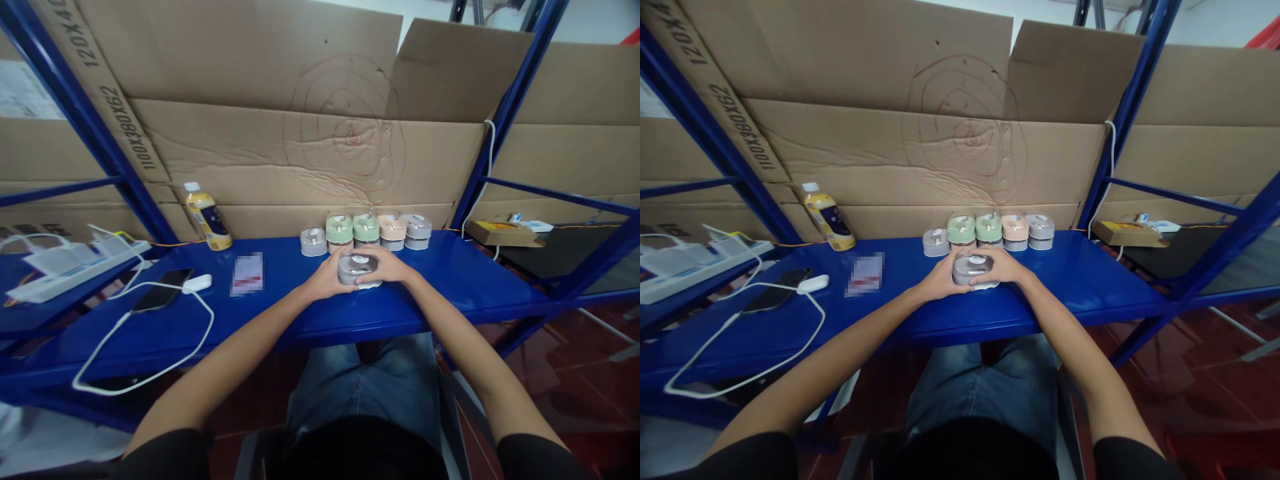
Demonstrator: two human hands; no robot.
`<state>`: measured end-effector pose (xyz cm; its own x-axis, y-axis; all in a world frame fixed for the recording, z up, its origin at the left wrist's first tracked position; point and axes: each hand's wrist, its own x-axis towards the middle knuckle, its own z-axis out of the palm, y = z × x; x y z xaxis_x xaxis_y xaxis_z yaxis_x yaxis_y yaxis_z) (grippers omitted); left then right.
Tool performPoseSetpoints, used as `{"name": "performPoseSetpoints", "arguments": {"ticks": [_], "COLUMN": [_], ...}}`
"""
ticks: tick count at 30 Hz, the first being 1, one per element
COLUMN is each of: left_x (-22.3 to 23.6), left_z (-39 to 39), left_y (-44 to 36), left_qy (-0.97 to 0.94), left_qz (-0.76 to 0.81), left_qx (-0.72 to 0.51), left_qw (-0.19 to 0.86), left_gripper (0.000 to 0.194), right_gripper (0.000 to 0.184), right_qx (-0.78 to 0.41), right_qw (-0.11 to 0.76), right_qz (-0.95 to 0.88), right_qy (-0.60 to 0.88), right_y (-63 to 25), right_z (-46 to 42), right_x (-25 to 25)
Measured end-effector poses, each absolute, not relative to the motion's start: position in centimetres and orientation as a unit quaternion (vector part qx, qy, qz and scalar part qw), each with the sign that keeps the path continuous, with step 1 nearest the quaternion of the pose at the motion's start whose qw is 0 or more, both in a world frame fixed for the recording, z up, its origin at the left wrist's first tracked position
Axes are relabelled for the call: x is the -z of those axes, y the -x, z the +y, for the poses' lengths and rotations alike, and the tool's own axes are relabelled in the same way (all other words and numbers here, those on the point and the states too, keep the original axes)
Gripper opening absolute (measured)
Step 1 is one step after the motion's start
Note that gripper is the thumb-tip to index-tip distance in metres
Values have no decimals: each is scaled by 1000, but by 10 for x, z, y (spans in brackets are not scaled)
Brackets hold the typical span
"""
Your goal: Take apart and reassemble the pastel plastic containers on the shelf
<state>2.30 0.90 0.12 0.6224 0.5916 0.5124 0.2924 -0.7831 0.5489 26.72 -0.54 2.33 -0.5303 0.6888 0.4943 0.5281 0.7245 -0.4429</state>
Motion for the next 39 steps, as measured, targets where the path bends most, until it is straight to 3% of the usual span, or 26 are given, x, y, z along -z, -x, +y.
{"name": "performPoseSetpoints", "arguments": {"ticks": [12, 17, 31, 35, 39], "left_x": [10, 12, 9, 4, -12], "left_z": [15, 17, 18, 14, 13], "left_y": [-23, -22, -23, -22, -15], "left_qy": [-882, -883, -869, -870, -817], "left_qz": [254, 252, 281, 255, 333], "left_qx": [-329, -326, -328, -350, -440], "left_qw": [223, 225, 240, 237, 166], "left_gripper": [104, 108, 112, 98, 90], "right_gripper": [85, 92, 86, 81, 57], "right_qx": [-88, -62, -37, -67, -22], "right_qw": [288, 274, 236, 292, 510], "right_qz": [-882, -884, -894, -880, -740], "right_qy": [363, 374, 380, 368, 437], "right_y": [-263, -259, -253, -256, -285], "right_z": [-9, -13, -20, -15, 0], "right_x": [-21, -20, -24, -22, -27]}}
